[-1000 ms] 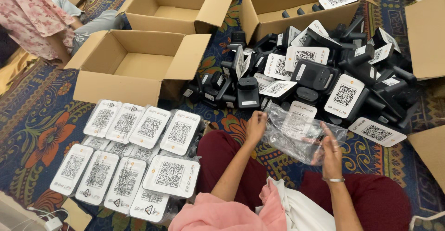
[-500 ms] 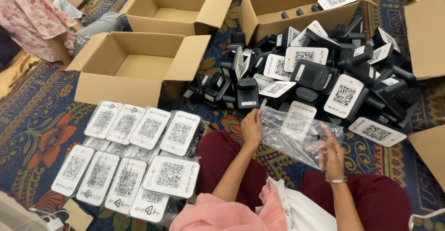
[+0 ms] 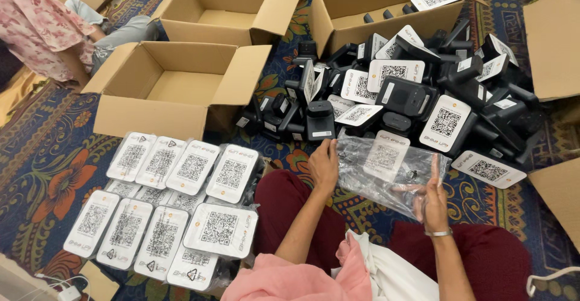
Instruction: The person sits on a patterned carpet and packs small black electronic devices with QR code labels into clear plastic bags. They then place the packaged items into a cardboard box, repeating the process with multiple units.
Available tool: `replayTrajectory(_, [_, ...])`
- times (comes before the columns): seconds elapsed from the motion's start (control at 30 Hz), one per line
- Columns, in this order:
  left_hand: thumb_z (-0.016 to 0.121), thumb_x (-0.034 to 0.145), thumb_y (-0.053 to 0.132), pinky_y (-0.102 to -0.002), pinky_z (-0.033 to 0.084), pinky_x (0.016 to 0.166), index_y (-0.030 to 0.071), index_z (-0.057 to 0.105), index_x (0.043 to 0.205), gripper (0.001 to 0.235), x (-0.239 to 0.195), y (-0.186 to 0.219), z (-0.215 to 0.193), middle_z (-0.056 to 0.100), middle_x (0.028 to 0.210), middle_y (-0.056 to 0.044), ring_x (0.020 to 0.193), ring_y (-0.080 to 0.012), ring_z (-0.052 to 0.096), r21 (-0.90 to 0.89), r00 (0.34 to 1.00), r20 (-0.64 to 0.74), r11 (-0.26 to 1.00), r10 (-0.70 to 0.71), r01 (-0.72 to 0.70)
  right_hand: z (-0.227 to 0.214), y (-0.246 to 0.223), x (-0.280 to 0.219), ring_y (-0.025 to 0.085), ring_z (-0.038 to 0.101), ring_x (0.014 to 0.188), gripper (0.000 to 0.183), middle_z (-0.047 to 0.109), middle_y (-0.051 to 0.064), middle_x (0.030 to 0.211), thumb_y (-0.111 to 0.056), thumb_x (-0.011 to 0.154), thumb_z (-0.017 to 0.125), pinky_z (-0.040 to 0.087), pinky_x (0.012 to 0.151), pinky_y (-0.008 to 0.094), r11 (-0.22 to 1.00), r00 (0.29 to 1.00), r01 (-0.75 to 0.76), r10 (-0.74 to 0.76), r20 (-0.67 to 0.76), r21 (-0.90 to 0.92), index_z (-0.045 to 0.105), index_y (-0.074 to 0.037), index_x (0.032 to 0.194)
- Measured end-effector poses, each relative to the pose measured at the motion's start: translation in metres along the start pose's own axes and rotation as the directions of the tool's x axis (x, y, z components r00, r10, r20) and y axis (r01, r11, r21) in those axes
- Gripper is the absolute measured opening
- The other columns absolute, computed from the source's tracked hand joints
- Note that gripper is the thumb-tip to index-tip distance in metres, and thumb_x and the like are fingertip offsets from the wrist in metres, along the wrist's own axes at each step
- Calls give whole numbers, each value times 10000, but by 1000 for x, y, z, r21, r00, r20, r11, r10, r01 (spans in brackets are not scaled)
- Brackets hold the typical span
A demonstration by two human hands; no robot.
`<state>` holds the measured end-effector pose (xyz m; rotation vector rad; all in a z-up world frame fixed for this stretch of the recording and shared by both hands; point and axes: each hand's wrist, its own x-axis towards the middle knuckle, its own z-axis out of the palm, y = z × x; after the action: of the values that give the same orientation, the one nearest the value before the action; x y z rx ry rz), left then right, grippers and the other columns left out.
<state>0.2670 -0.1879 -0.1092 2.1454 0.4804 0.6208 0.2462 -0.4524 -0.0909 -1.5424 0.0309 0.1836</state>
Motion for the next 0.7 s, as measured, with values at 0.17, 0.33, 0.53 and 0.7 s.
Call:
replayTrajectory(0.17, [607,1014,360,-488,506,910,-23,573,1197,426,-5,10,-6,576,1244,-221,1103,-365,582,161,925,-43,917,376,-365,8,30,4,206,580,557,878,690,189,940,-700,869,206,506,514,334,995,982,-99,93,165,29,-49,-318,1617])
replayTrajectory(0.33, [690,917,463,-478,511,967,-52,509,1268,649,-34,24,1,520,1316,-273,1160,-388,570,-72,683,269,721,679,-689,29,57,3,351,757,807,1057,635,334,1088,-841,759,194,665,746,442,980,944,-181,150,292,81,-153,-324,1612])
replayTrajectory(0.53, [698,867,234,-430,545,1019,-43,535,1304,542,-76,23,13,541,1333,-213,1173,-369,623,-199,508,373,602,776,-774,39,58,-6,264,334,1471,1007,83,238,1754,-919,870,145,350,1146,406,987,958,162,-158,237,2,-5,-278,1633])
replayTrajectory(0.7, [741,805,142,-408,564,917,-8,552,1207,469,-66,16,17,558,1301,-187,1113,-351,645,-163,615,409,717,674,-678,32,54,0,325,739,979,1096,372,298,1565,-929,676,116,600,803,419,995,934,-78,50,354,66,-157,-394,1593])
